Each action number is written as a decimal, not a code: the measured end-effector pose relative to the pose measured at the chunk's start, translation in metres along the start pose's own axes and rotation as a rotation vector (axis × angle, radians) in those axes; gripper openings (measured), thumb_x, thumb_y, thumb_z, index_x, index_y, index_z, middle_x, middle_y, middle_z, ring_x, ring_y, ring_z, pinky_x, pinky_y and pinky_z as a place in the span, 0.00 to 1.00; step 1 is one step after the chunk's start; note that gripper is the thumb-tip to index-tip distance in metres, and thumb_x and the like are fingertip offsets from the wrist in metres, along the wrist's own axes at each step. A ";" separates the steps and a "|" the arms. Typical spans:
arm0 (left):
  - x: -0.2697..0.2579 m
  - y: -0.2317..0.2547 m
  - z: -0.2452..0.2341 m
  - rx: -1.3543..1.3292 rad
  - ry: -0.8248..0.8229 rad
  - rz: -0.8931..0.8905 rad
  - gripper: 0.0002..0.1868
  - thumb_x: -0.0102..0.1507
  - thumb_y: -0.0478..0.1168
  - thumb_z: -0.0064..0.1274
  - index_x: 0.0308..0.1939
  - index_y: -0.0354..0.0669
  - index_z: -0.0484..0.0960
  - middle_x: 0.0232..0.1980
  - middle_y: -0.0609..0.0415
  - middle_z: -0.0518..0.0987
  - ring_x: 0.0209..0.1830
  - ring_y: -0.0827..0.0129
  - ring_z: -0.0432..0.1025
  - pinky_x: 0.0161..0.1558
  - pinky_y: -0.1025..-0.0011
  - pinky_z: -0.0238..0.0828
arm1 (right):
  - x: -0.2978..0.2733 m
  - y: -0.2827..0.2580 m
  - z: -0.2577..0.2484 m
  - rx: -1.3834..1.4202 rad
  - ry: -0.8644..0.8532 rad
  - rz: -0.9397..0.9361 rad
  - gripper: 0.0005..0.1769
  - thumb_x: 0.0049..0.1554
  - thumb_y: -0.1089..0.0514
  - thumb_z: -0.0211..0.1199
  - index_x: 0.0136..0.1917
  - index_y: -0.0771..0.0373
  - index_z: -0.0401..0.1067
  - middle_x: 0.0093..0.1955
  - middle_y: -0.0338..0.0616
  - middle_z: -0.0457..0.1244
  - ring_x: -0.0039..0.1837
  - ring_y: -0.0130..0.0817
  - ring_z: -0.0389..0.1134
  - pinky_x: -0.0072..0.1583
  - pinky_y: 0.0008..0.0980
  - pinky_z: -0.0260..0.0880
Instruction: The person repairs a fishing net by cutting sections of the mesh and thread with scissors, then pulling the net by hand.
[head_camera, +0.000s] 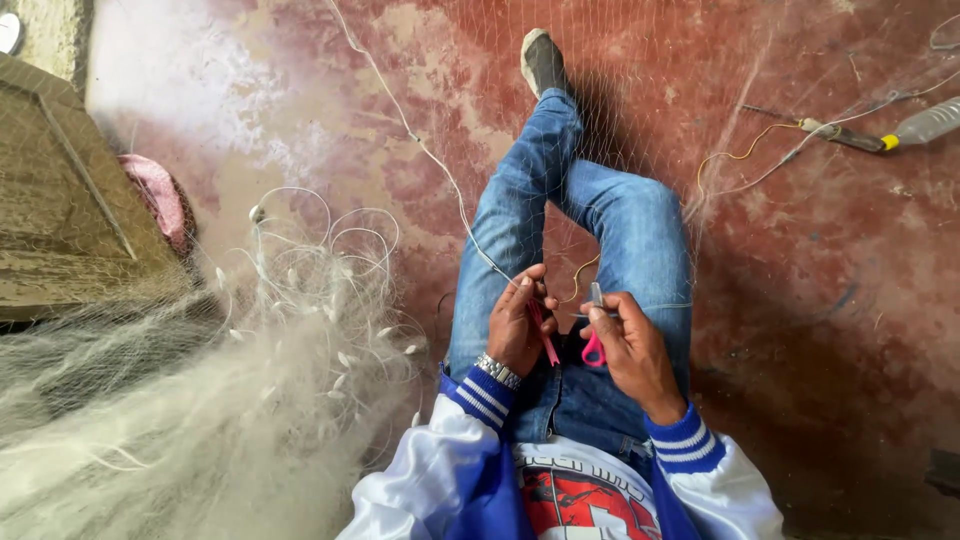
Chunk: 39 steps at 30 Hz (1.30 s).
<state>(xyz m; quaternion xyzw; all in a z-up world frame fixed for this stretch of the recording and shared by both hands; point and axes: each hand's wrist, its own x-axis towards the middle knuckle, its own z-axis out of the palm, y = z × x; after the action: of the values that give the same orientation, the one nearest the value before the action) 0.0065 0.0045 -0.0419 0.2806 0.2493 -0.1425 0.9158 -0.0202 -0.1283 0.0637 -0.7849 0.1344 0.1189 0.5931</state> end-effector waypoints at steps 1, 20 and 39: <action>-0.002 0.001 0.002 -0.002 0.002 -0.003 0.12 0.65 0.39 0.38 0.50 0.39 0.70 0.32 0.54 0.72 0.27 0.68 0.73 0.14 0.83 0.56 | 0.002 0.003 0.000 -0.002 0.000 0.003 0.10 0.56 0.54 0.52 0.48 0.59 0.69 0.35 0.47 0.66 0.36 0.30 0.67 0.41 0.29 0.67; -0.003 0.006 0.003 0.079 -0.058 -0.036 0.12 0.65 0.40 0.38 0.50 0.39 0.69 0.31 0.54 0.75 0.26 0.71 0.73 0.14 0.84 0.56 | 0.023 0.003 0.022 -0.191 0.026 -0.127 0.12 0.52 0.51 0.57 0.49 0.55 0.70 0.35 0.49 0.66 0.42 0.44 0.69 0.43 0.42 0.68; -0.010 0.010 0.013 0.198 -0.033 -0.027 0.13 0.65 0.40 0.38 0.51 0.39 0.69 0.31 0.59 0.64 0.25 0.77 0.66 0.13 0.86 0.54 | 0.041 0.043 0.026 -0.123 0.042 -0.013 0.12 0.57 0.49 0.52 0.43 0.59 0.67 0.30 0.51 0.61 0.38 0.41 0.64 0.42 0.42 0.63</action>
<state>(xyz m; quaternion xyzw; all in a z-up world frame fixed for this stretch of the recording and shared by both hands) 0.0072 0.0061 -0.0227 0.3642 0.2227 -0.1833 0.8855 0.0023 -0.1167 0.0043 -0.8231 0.1340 0.1065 0.5415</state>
